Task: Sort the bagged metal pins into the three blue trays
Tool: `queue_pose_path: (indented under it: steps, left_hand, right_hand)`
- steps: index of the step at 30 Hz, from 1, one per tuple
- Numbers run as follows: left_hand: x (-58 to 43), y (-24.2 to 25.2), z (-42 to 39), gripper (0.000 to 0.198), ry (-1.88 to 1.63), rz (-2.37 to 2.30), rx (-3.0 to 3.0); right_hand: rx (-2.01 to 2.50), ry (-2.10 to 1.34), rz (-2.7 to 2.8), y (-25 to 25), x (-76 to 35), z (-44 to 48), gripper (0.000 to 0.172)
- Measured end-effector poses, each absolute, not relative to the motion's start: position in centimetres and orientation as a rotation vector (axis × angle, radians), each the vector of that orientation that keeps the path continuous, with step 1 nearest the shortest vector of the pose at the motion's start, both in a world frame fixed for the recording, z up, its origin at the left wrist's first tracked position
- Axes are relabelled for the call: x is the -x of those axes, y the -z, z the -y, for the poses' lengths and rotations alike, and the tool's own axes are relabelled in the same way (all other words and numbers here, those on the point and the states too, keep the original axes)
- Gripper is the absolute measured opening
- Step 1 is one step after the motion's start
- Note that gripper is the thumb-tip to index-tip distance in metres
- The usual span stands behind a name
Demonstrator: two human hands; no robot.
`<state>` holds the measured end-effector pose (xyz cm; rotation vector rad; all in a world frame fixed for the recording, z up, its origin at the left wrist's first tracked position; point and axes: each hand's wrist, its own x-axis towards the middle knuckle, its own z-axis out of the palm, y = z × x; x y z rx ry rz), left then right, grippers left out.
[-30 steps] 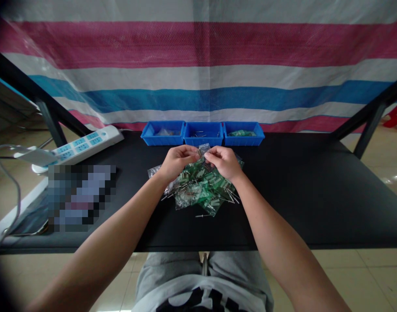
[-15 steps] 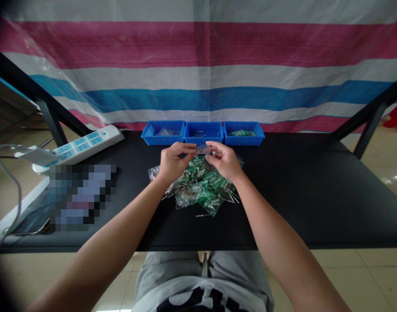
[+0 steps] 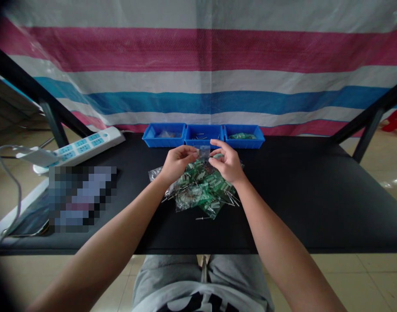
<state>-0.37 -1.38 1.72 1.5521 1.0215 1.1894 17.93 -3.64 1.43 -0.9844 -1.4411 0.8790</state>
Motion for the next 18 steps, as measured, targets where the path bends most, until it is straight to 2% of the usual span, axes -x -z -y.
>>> queue_pose_path:
  steps: [8,12,18]
  left_hand:
    - [0.21,-2.2,1.29,0.029,-1.08,-1.003,-1.362]
    - [0.34,-2.42,1.58,0.041,-1.061,-0.961,-1.39]
    - [0.33,-2.04,1.51,0.016,-1.052,-0.889,-1.504]
  right_hand:
    - [1.031,-0.961,1.466,-1.7,-17.74,4.11,0.02]
    - [1.104,-0.934,1.425,-1.84,-17.61,4.17,0.016]
    - [1.105,-1.031,1.374,-1.85,-17.39,3.98,0.019]
